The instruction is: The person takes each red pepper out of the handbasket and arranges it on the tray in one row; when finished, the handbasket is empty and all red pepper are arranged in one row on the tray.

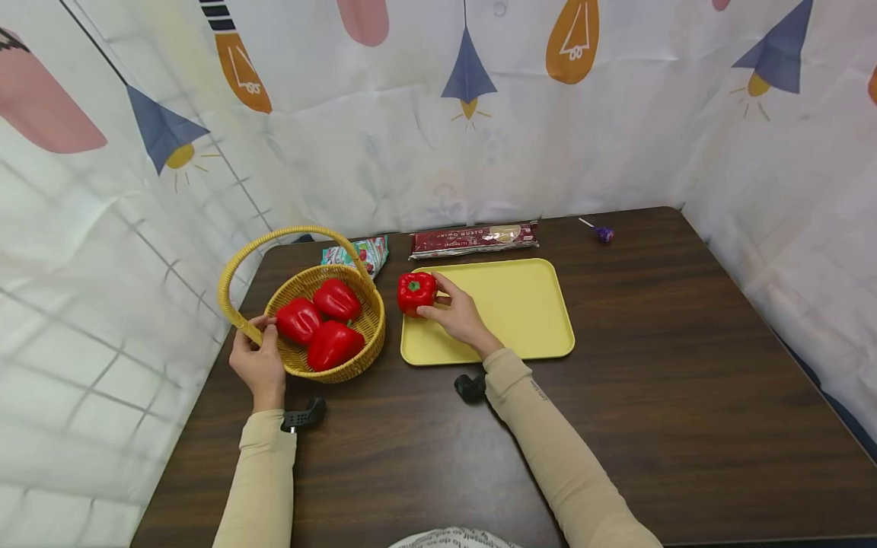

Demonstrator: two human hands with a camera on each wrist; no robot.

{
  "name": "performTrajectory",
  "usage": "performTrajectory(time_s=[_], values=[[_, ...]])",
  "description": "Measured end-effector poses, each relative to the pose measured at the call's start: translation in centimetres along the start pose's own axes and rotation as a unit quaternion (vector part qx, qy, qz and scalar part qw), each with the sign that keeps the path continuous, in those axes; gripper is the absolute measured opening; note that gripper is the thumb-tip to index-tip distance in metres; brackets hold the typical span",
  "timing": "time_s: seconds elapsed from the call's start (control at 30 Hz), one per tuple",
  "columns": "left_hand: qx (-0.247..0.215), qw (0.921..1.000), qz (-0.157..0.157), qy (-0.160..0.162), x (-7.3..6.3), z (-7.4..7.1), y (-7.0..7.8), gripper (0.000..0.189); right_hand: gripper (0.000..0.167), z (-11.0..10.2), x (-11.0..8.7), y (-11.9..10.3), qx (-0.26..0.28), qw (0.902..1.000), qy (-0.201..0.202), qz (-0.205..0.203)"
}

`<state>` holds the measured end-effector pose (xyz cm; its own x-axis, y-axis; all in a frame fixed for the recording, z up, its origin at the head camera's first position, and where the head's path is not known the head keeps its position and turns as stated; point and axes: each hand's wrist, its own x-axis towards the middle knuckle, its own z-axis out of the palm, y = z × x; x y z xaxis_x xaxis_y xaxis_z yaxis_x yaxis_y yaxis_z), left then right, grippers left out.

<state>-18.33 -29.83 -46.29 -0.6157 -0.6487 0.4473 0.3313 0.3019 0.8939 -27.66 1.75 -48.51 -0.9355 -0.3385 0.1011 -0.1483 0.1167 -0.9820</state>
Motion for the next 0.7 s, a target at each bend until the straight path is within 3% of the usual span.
performTrajectory(time_s=[0.47,0.7], values=[[0.007,1.0000,-0.003,-0.002,0.09,0.04,-0.23,0.022,0.074,0.61,0.24,-0.09,0.015,0.9999,-0.005,-0.002],[0.013,0.9999,-0.006,-0.002,0.03,0.02,-0.28,0.023,0.080,0.48,0.24,-0.04,0.023,0.9996,-0.017,0.003]])
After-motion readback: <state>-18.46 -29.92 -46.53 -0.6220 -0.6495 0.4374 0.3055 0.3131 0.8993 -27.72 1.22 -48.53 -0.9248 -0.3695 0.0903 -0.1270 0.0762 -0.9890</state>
